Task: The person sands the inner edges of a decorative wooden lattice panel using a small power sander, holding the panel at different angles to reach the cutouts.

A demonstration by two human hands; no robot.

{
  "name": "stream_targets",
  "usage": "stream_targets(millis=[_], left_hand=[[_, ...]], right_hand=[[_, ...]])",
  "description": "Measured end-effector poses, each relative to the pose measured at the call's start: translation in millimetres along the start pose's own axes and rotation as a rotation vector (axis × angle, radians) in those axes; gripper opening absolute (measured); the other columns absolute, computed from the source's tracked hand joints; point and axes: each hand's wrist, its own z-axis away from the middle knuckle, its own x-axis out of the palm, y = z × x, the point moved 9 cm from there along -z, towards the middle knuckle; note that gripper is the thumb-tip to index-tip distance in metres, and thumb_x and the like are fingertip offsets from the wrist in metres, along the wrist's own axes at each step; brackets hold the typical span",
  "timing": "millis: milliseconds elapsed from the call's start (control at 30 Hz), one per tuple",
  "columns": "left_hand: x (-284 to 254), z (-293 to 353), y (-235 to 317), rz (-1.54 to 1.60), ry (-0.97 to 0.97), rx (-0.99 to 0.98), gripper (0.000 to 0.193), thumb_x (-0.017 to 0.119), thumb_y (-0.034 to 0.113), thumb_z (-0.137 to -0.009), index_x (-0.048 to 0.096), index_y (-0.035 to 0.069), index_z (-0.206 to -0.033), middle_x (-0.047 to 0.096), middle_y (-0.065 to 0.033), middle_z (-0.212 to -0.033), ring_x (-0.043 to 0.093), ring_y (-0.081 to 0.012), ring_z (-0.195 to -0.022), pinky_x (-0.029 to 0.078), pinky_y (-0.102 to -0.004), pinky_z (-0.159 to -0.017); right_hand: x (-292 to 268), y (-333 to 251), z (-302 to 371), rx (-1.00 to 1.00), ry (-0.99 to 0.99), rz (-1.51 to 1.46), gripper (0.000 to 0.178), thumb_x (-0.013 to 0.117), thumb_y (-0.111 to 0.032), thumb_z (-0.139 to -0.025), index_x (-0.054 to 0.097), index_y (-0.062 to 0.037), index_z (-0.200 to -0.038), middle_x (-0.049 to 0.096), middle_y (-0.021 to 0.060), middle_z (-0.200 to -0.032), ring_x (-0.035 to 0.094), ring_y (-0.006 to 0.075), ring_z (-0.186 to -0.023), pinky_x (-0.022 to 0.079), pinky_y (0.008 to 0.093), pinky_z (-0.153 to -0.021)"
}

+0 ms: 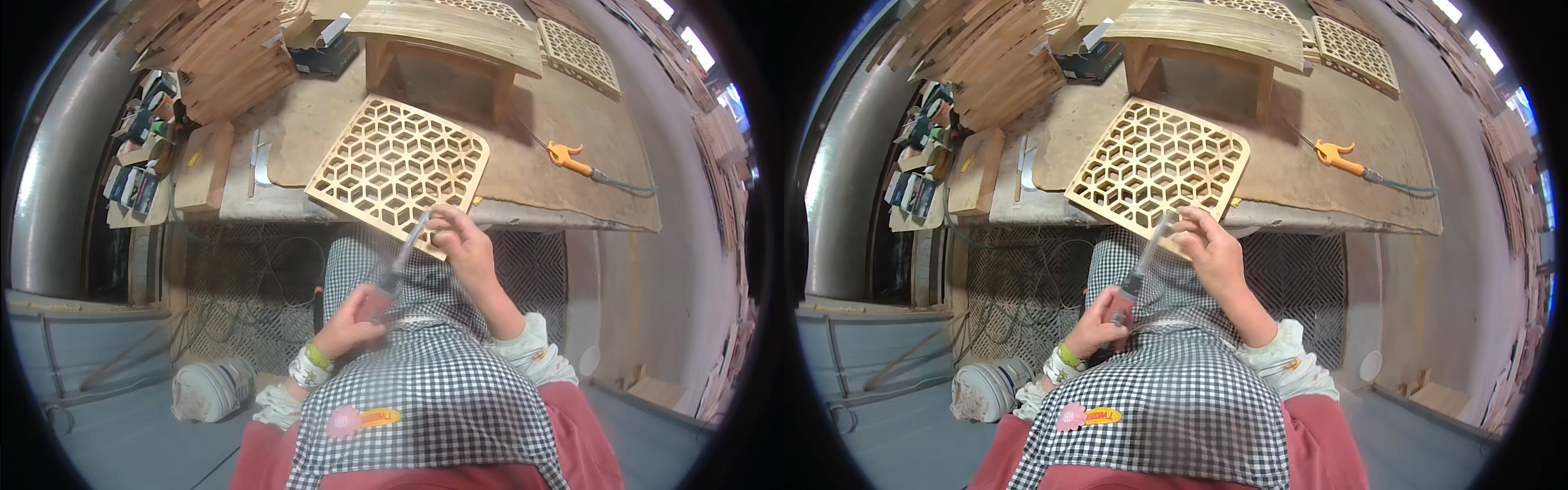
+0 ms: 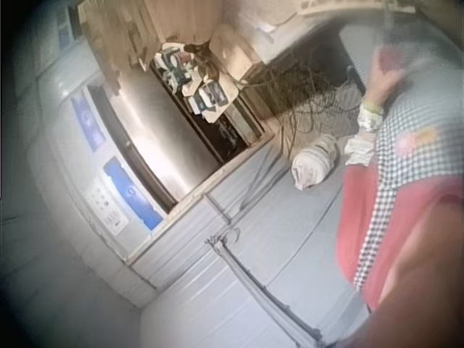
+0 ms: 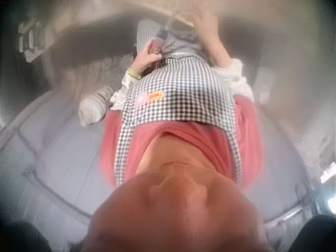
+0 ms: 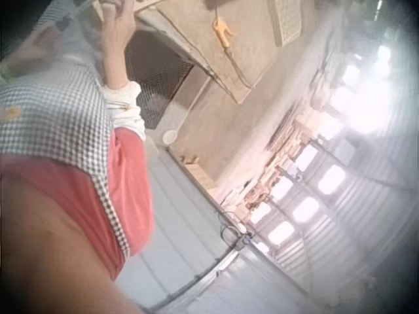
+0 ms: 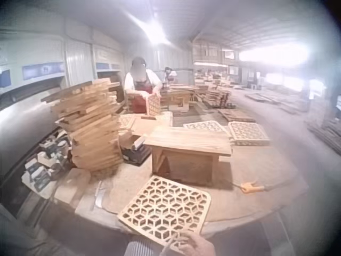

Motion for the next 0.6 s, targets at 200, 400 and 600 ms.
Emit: stream_targets(millis=[200,400,600], left_hand=[[-12.7,12.5,-7.4,0.031,0.295,0.022,0.057,0.063,0.016,-0.088,0.047,0.002,-0.141,0.060,-0.0072,-0.080,0.057,-0.0158,-0.057,0.050,-0.0303,-0.055],[-33.4,26.8,-49.4,0.064,0.413,-0.010,0.051,0.068,0.012,-0.094,0.050,0.003,-0.140,0.061,-0.0042,-0.085,0.059,-0.0134,-0.060,0.050,-0.0277,-0.057],[-31.9,9.4,-78.3,-0.092,0.385,-0.111,0.054,0.079,0.022,-0.091,0.057,0.004,-0.137,0.063,-0.0005,-0.102,0.059,-0.0083,-0.080,0.049,-0.0238,-0.068]], right_hand=[[-9.8,9.0,14.9,-0.564,0.117,1.111,0.089,0.092,-0.020,-0.070,0.056,-0.0134,-0.151,0.046,0.0192,-0.160,0.037,0.0444,-0.154,0.030,0.0667,-0.123],[-23.7,22.4,9.1,-0.643,0.064,1.100,0.092,0.090,-0.012,-0.069,0.054,-0.0145,-0.153,0.042,0.0193,-0.163,0.035,0.0437,-0.155,0.031,0.0618,-0.126],[-67.5,9.1,-10.5,-0.450,0.054,0.851,0.092,0.090,-0.031,-0.081,0.046,-0.0043,-0.157,0.039,0.0236,-0.165,0.036,0.0453,-0.154,0.035,0.0526,-0.125]])
